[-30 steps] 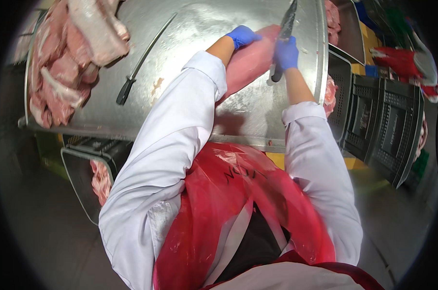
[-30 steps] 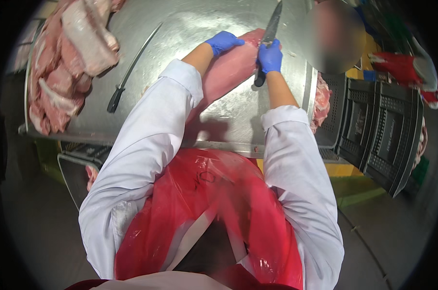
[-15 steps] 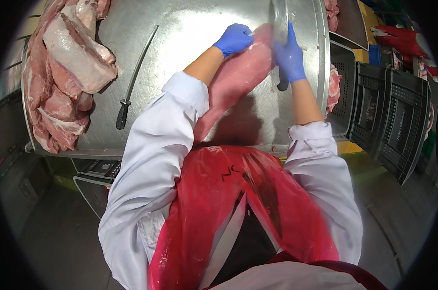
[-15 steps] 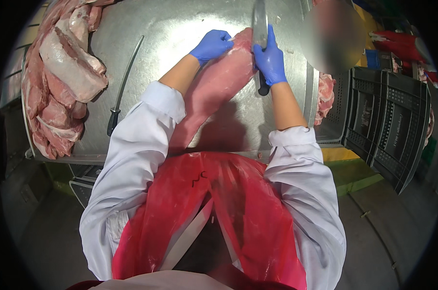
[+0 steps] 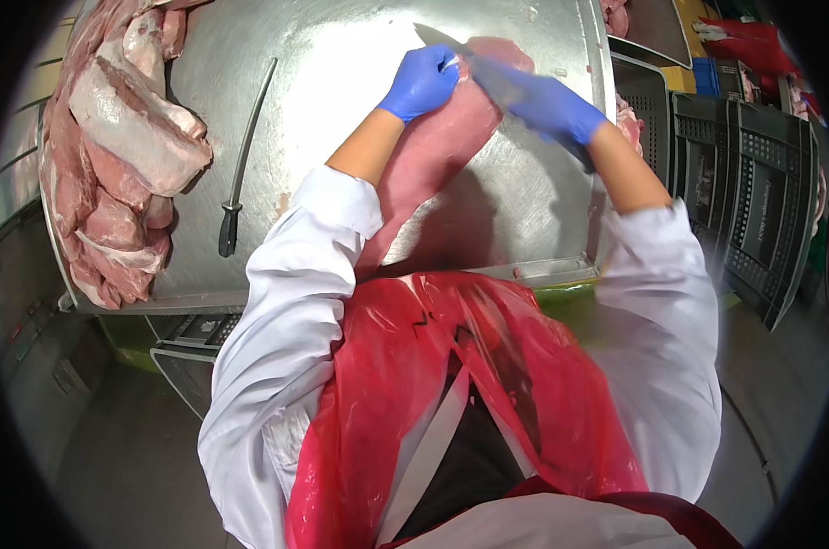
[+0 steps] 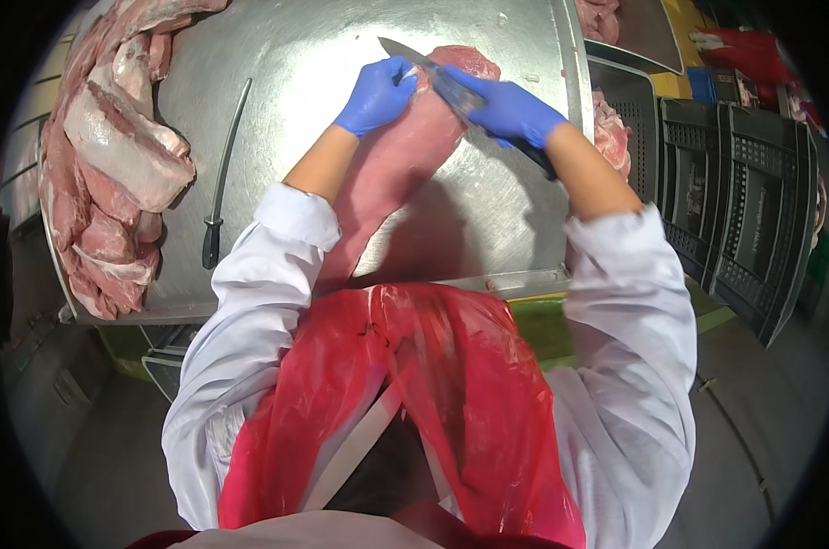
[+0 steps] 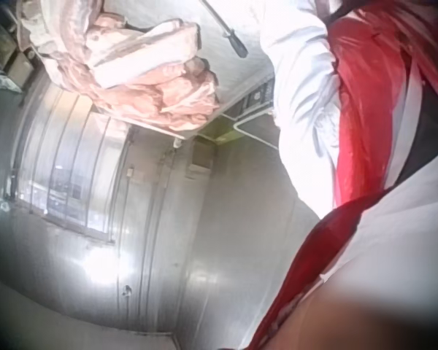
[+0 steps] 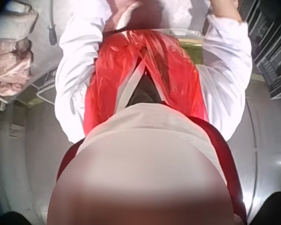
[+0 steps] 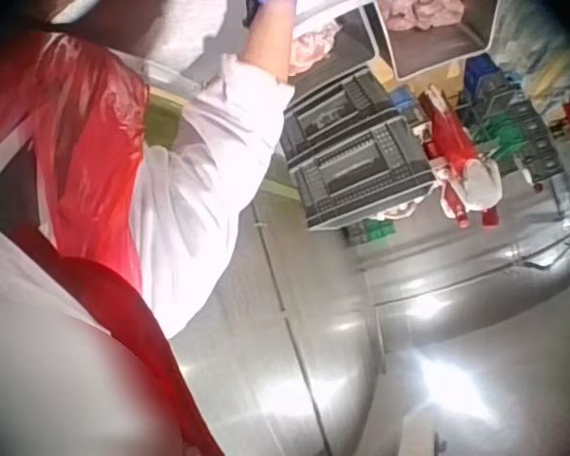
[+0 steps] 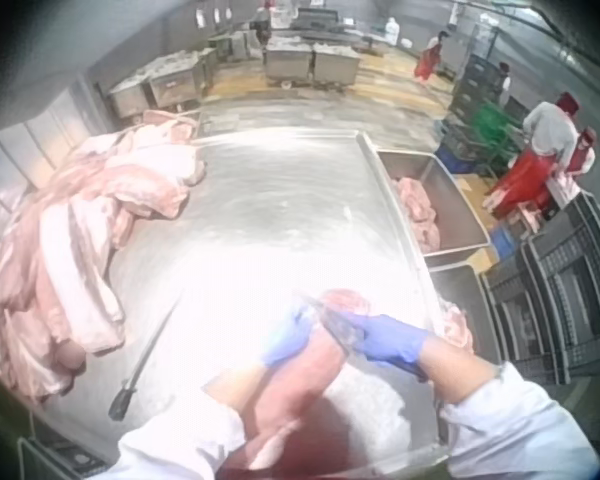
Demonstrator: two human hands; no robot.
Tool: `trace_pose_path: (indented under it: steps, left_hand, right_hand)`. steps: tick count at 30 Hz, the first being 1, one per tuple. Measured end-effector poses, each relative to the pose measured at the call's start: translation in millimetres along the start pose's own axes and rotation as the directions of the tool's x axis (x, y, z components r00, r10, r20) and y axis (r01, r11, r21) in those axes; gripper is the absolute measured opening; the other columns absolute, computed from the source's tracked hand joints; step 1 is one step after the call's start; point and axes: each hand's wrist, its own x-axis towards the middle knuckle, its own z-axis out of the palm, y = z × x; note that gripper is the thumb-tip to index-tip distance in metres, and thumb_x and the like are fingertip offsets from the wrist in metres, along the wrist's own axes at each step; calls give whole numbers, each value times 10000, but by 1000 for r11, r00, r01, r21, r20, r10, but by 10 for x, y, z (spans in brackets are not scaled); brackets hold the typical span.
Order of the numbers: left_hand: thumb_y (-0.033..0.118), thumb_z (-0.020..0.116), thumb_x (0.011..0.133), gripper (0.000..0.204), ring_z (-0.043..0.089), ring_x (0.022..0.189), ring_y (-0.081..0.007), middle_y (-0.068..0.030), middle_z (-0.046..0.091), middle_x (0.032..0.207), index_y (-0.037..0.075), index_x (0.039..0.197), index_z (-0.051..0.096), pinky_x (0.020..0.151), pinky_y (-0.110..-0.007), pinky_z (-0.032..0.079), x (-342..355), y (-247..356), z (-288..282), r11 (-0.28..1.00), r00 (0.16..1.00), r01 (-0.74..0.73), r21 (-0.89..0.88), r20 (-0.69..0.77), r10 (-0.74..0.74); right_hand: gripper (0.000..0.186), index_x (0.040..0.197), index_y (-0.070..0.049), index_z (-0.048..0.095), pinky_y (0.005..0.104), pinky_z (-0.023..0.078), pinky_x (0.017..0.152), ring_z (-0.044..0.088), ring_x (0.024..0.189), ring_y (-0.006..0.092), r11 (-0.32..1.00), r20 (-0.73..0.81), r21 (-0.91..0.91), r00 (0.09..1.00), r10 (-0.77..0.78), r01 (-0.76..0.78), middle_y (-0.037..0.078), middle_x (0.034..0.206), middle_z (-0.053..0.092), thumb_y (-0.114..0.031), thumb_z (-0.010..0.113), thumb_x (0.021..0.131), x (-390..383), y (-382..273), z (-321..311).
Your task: The person trims fat and connective tissue from large cuts of raw meat using a knife. They repeatedly lift the meat to inspect the surface, slice off unwanted layers, and place the trimmed pieces into a metal bin. The process involves handling multiple large cuts sequentially on a stainless steel table.
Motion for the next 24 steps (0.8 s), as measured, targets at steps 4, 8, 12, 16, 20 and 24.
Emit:
trace_pose_path:
  steps: [4, 8, 12, 16, 20, 24]
  left_hand:
    - [187, 642, 882, 171, 624, 661, -330, -182, 656, 741, 20, 865, 673, 655, -403, 518, -54, -38, -42, 1000, 998, -19, -17, -65, 18]
    - [173, 640, 879, 159, 623, 649, -352, -185, 651, 736, 21, 848, 673, 636, -406, 514, -115, -72, -83, 997, 992, 9, -82, -122, -19]
    - [169, 657, 893, 165, 577, 603, -185, -115, 626, 683, 8, 923, 672, 608, -340, 495, -49, -4, -102, 996, 993, -80, -40, -95, 76]
    - [168, 663, 898, 160, 538, 592, -140, -84, 598, 660, 12, 929, 676, 584, -312, 472, -35, -113, -178, 989, 981, -127, -80, -154, 114]
    - [170, 673, 901, 161, 517, 601, -102, -43, 592, 664, 16, 946, 679, 578, -279, 453, -72, -30, -483, 988, 986, -54, -146, -162, 30]
    - [131, 670, 942, 129, 547, 673, -67, 9, 638, 763, 19, 1005, 676, 624, -258, 467, -270, 228, -580, 968, 979, -148, -202, -170, 114]
  right_hand:
    - [707, 1594, -294, 295, 300, 527, 601, 560, 681, 134, 991, 114, 133, 993, 1, -17, 77, 831, 615, -172, 575, 956, -26, -222, -85]
    - [740, 1604, -293, 264, 267, 509, 541, 562, 656, 114, 972, 321, 174, 942, 98, -160, 53, 805, 596, -144, 573, 948, -620, -84, -254]
    - [738, 1606, -271, 259, 266, 505, 525, 555, 607, 108, 979, 172, 206, 985, -26, -10, 28, 747, 564, -115, 556, 949, -193, -148, -22]
    - [775, 1620, -287, 181, 281, 519, 511, 570, 569, 118, 943, 265, 320, 964, -1, -87, 46, 754, 581, -69, 521, 959, -162, -297, 143]
    - [770, 1616, -308, 170, 285, 497, 432, 537, 477, 108, 914, 345, 358, 937, 59, -189, 41, 659, 538, -86, 521, 968, -878, -446, 252]
    - [753, 1618, -292, 194, 268, 497, 508, 531, 518, 103, 869, 219, 477, 975, 26, -130, 27, 685, 561, -60, 507, 974, -306, -805, 723]
